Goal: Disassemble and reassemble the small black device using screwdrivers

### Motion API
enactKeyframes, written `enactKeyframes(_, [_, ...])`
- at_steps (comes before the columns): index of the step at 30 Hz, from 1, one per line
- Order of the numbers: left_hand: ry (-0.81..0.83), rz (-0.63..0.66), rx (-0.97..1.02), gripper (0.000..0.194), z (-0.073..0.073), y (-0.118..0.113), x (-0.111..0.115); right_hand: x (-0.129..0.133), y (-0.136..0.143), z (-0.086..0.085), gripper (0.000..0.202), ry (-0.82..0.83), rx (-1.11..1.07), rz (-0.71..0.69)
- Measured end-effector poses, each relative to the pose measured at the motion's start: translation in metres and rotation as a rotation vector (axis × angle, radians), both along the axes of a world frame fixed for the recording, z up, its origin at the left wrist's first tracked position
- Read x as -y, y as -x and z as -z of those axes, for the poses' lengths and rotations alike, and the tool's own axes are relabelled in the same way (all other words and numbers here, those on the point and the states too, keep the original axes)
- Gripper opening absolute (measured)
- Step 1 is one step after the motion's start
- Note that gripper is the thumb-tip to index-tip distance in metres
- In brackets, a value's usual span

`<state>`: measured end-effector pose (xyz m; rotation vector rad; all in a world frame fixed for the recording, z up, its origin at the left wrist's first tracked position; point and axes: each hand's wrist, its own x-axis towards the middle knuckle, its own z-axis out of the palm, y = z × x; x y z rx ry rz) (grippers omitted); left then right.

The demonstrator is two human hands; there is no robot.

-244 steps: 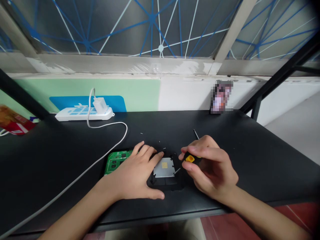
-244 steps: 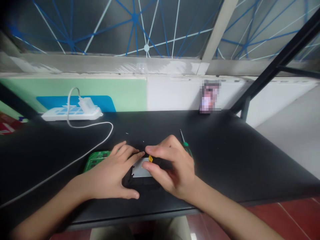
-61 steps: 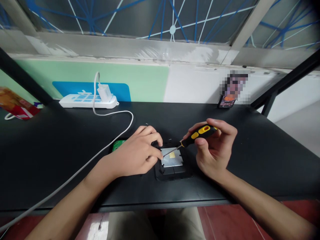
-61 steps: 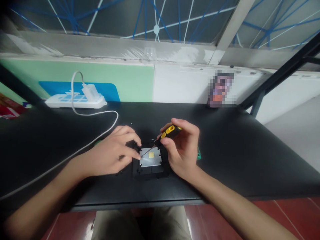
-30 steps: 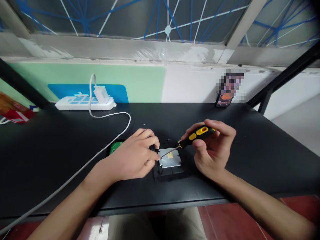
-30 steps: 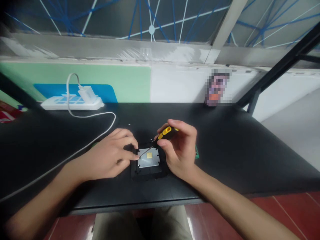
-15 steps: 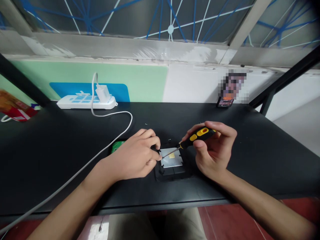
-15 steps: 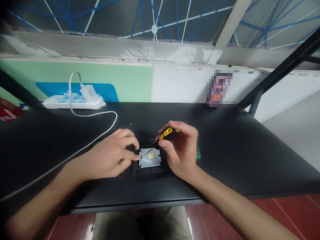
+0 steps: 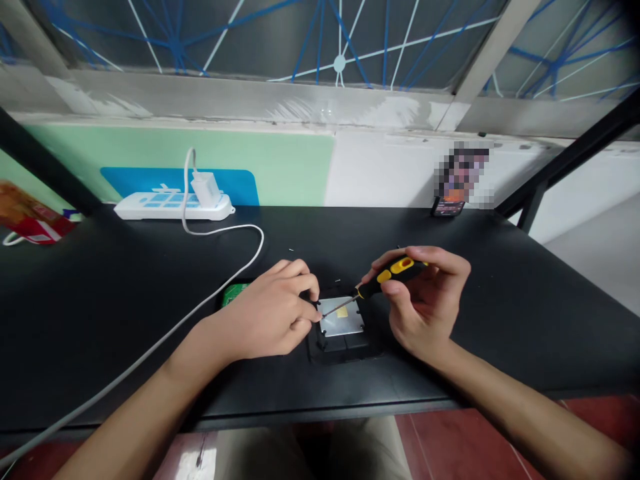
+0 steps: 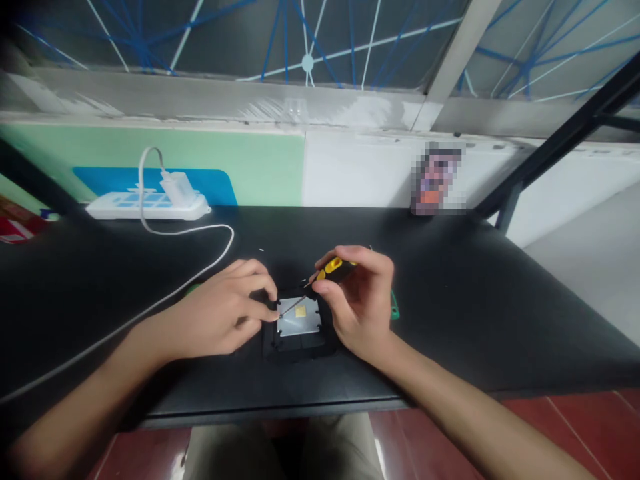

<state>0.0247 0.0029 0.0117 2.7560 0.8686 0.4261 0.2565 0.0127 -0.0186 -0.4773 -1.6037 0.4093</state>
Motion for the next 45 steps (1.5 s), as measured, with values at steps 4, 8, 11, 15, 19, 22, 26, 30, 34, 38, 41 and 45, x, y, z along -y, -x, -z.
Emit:
enactKeyframes(4, [0.006, -0.003, 0.008, 0.033, -0.0007, -0.0006, 0.0005, 0.0001, -0.0007, 0.0013, 0.041, -0.007, -0.008, 0.039])
enactKeyframes(8, [0.01, -0.01, 0.01, 0.033, -0.0003, -0.0012, 0.0007, 0.0015, -0.0012, 0.0, 0.04, 0.012, 0.001, 0.089])
enactKeyframes(11, [0.026, -0.017, 0.01, 0.034, 0.0006, -0.0012, 0.0004, 0.0026, -0.0013, -0.0015, 0.039, 0.025, 0.007, 0.104])
enactKeyframes(15, [0.042, -0.02, 0.026, 0.034, 0.0004, -0.0015, -0.0001, 0.0024, -0.0028, -0.0007, 0.043, -0.043, 0.018, 0.09])
enactKeyframes(19, [0.049, -0.029, 0.048, 0.034, -0.0028, -0.0019, 0.0001, 0.0023, -0.0036, -0.0001, 0.044, -0.047, 0.03, 0.093])
enactKeyframes(22, [0.044, -0.027, 0.06, 0.034, -0.0044, -0.0016, 0.0006, 0.003, -0.003, -0.0014, 0.044, -0.056, 0.033, 0.085])
enactKeyframes(26, [0.042, -0.02, 0.053, 0.035, -0.0041, -0.0007, 0.0005, 0.004, -0.0023, -0.0025, 0.048, -0.058, 0.033, 0.058])
enactKeyframes(30, [0.037, -0.018, 0.028, 0.035, -0.0039, -0.0003, 0.0, 0.0038, -0.0024, -0.0002, 0.055, -0.014, 0.066, -0.024])
enactKeyframes(34, [0.037, -0.025, 0.018, 0.036, -0.0044, -0.0012, -0.0006, 0.0029, -0.0022, 0.0017, 0.059, 0.023, 0.111, -0.087])
enactKeyframes(38, [0.027, -0.025, 0.025, 0.036, -0.0043, -0.0021, -0.0007, 0.0022, -0.0024, -0.0003, 0.057, -0.023, 0.082, -0.056])
enactKeyframes(41, [0.021, -0.026, 0.036, 0.035, -0.0041, -0.0019, -0.0006, 0.0015, -0.0036, -0.0025, 0.054, -0.023, 0.048, -0.011])
enactKeyframes(45, [-0.001, -0.028, 0.042, 0.034, -0.0038, -0.0002, -0.0014, 0.0013, -0.0044, -0.0042, 0.052, -0.016, 0.033, -0.017])
